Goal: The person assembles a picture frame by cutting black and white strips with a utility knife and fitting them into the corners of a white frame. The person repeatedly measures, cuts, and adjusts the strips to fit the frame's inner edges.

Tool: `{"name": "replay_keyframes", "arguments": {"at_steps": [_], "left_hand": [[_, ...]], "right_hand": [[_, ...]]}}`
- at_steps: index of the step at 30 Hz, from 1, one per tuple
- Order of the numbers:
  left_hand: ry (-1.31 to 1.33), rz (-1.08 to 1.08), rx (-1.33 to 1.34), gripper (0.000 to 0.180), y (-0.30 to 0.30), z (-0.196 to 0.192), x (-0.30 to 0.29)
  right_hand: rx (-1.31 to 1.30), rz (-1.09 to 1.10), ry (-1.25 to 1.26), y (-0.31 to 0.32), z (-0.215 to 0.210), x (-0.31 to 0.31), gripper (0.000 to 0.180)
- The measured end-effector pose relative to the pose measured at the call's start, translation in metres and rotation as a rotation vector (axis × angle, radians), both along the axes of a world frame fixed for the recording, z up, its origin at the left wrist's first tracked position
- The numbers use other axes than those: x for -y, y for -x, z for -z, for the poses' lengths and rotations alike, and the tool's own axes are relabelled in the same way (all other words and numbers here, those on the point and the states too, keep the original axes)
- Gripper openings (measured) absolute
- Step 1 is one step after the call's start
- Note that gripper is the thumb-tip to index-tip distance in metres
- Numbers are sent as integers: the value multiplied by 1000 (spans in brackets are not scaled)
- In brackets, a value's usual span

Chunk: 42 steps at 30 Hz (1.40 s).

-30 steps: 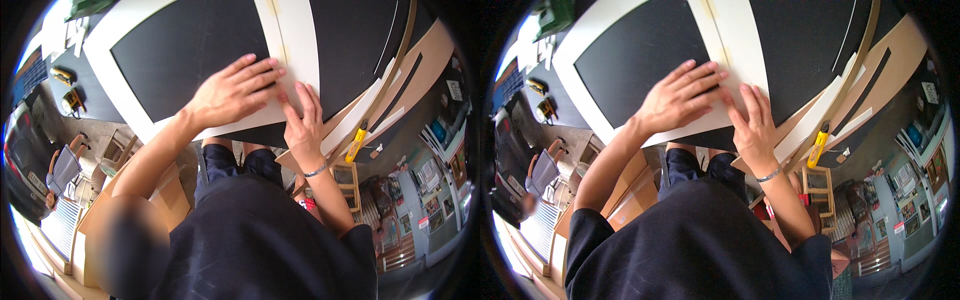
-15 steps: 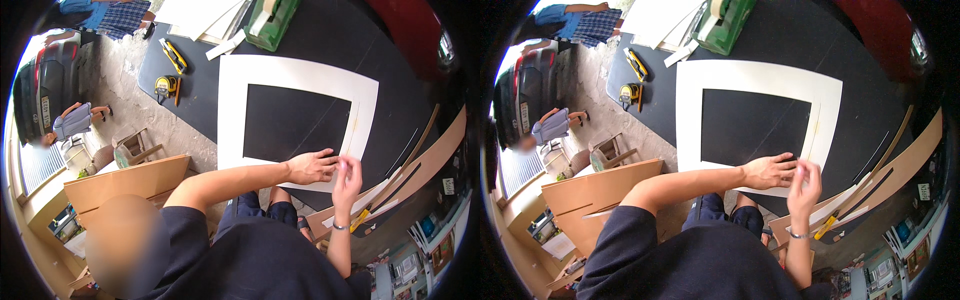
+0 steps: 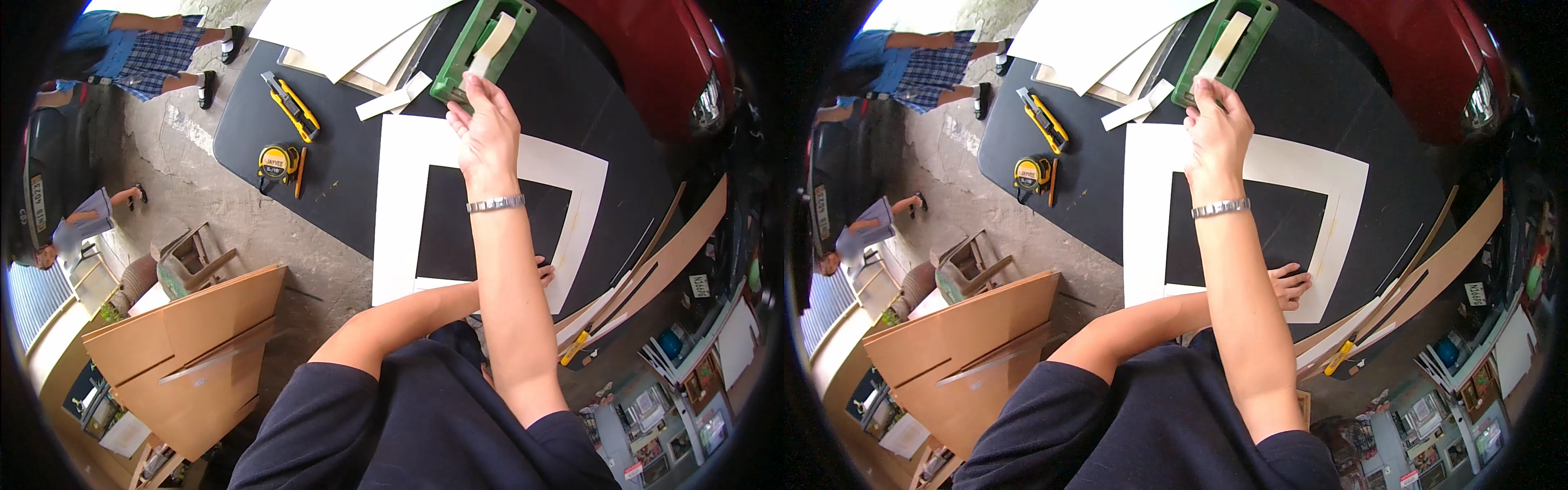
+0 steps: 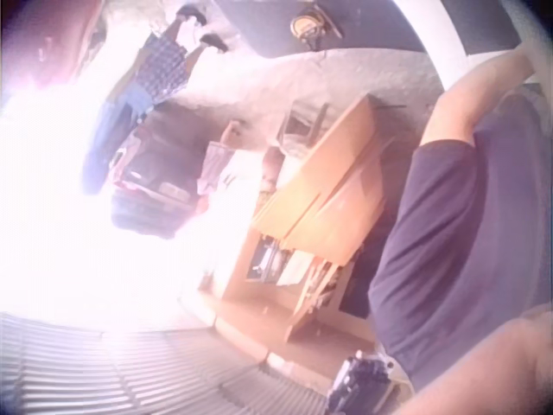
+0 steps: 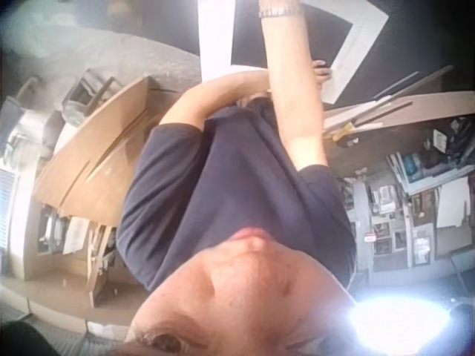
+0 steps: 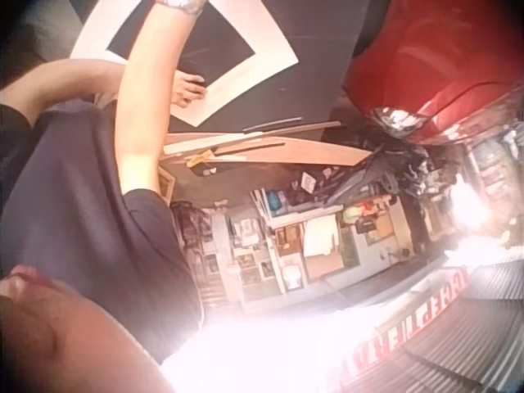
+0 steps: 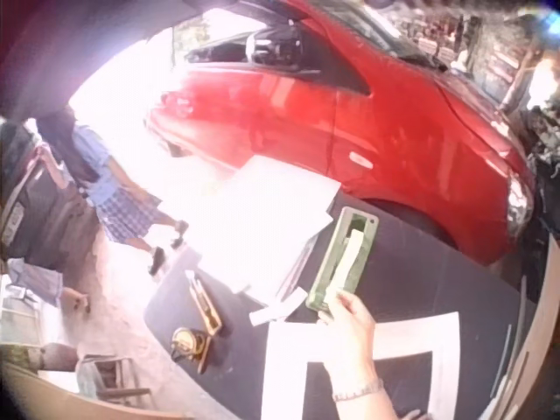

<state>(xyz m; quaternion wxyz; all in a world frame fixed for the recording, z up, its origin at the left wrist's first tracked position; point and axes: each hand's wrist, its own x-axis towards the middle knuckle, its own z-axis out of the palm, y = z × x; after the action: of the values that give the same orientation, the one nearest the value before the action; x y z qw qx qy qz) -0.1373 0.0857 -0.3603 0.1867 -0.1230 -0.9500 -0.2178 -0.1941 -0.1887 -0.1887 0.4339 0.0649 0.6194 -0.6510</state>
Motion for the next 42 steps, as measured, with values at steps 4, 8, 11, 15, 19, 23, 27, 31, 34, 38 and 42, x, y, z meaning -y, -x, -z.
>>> {"name": "replay_keyframes", "arguments": {"at_steps": [4,8,11,15,19,23,27,31,34,38,42], "left_hand": [[-128,203,136,20,-1,-57,40],[-67,214,191,19,-4,-76,56],[-98,247,190,20,2,-75,51],[-146,31,68,23,-5,-46,39],[-145,209,270,27,1,-77,55],[-120,210,293,31,2,-77,51],[-141,217,319,30,3,-78,50],[-134,174,333,29,1,-77,47],[-121,152,323,27,4,-77,43],[-134,137,313,28,4,-71,39],[-178,125,293,29,2,-68,37]], "right_hand": [[-106,142,181,-19,28,-15,21],[-460,125,54,-36,46,-10,18],[-838,-176,-148,-18,60,-34,16],[-990,-295,-99,4,19,-107,6],[-975,-431,-304,79,-26,-256,14],[-772,-695,-529,105,-23,-369,19],[-614,-918,-479,110,7,-405,7],[-822,-1161,-429,121,21,-391,11],[-958,-1221,-331,122,29,-392,12],[-1026,-1324,-349,124,35,-391,14],[-1044,-1274,-327,122,39,-393,16]]}}
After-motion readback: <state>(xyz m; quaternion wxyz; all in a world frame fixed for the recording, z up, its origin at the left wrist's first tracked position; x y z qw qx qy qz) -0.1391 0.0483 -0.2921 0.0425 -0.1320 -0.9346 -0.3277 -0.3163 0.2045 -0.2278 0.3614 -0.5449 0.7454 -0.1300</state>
